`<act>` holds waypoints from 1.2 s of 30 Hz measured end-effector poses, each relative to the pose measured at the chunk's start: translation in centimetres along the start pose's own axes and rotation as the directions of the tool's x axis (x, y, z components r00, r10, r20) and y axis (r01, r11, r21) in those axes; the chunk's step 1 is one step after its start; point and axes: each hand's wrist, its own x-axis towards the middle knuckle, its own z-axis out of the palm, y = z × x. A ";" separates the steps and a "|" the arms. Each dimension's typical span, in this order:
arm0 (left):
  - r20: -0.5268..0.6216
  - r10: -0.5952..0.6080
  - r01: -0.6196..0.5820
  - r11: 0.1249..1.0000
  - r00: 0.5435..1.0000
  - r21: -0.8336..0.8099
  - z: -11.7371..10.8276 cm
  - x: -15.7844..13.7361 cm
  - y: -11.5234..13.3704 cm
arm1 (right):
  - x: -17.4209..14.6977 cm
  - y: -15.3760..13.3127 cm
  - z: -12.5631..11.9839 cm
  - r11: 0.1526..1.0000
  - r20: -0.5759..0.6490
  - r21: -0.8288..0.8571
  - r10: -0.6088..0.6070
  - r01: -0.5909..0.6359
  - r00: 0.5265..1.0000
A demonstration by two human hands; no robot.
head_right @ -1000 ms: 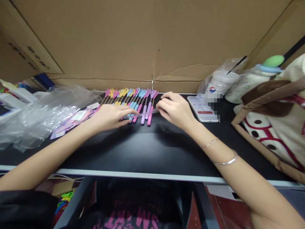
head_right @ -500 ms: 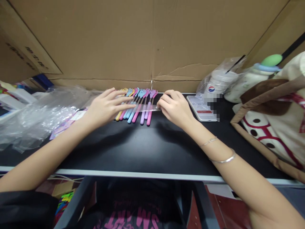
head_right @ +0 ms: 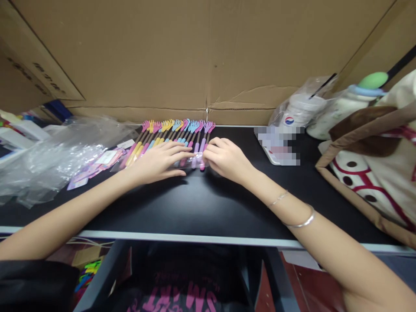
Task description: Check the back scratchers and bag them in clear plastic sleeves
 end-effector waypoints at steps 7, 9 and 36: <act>-0.051 -0.004 -0.006 0.980 0.999 -0.199 1.6 0.2 1.7 | 0.7 -2.6 0.3 0.992 -0.109 -0.005 -0.124 0.125 0.986; -0.056 -0.023 0.011 0.977 0.998 -0.211 1.7 0.3 1.8 | 0.7 -2.6 0.3 0.992 -0.126 -0.006 -0.124 0.124 0.984; -0.167 -0.138 0.083 0.951 0.976 -0.297 1.1 0.5 1.5 | -1.2 0.6 2.3 0.877 0.284 0.287 0.307 -0.386 0.908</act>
